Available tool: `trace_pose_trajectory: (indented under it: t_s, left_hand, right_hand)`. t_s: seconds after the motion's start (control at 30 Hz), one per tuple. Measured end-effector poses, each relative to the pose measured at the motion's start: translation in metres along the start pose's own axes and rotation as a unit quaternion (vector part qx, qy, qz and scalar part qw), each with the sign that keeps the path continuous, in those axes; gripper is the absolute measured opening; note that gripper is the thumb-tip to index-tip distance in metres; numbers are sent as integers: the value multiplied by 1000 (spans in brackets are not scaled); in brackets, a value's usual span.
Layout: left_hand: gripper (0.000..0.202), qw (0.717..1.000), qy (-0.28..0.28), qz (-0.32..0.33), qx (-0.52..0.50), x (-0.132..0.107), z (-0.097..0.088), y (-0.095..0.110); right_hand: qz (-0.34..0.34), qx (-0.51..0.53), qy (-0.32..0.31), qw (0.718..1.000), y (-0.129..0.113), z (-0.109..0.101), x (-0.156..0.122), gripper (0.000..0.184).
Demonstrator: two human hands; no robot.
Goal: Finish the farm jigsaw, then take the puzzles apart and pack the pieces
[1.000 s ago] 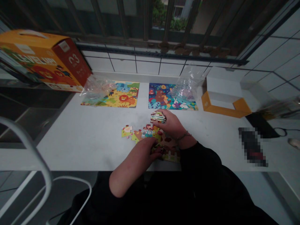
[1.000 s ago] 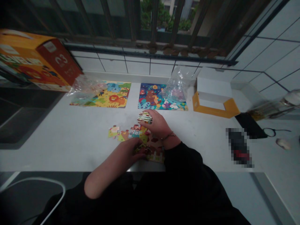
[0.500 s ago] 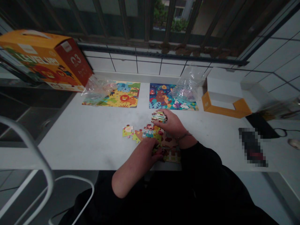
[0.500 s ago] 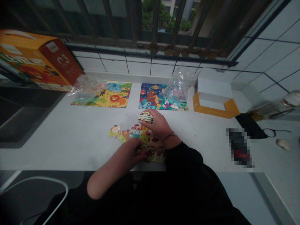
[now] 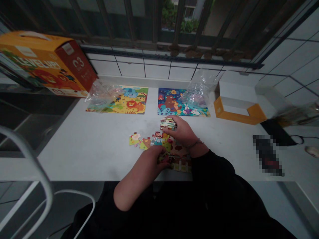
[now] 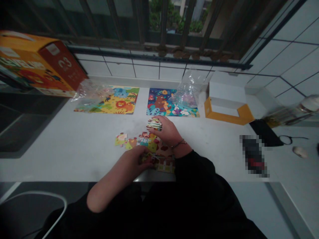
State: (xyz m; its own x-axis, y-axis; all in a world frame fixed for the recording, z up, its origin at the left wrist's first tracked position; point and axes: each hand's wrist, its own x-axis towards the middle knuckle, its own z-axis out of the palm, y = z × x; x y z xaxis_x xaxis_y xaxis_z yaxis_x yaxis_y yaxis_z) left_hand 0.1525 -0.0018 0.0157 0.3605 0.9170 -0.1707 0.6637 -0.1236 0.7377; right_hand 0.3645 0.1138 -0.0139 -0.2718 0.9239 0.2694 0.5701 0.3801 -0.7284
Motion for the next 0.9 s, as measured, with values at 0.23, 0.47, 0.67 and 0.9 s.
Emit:
trace_pose_trajectory:
  t_s: [0.23, 0.47, 0.67, 0.9]
  left_hand:
    - [35, 987, -51, -24, -149, -1, -12, 16]
    - [37, 992, -80, 79, -62, 9, 30, 34]
    - [50, 992, -72, 96, 46, 4, 40, 32]
    - [43, 990, -80, 93, 65, 3, 39, 37]
  right_hand:
    - [-2, -2, -2, 1000, -2, 0, 0, 44]
    - [4, 8, 1, 1000, -1, 0, -1, 45]
    - [7, 10, -6, 1000, -3, 0, 0, 46]
    - [15, 18, -4, 1000, -4, -1, -1, 45]
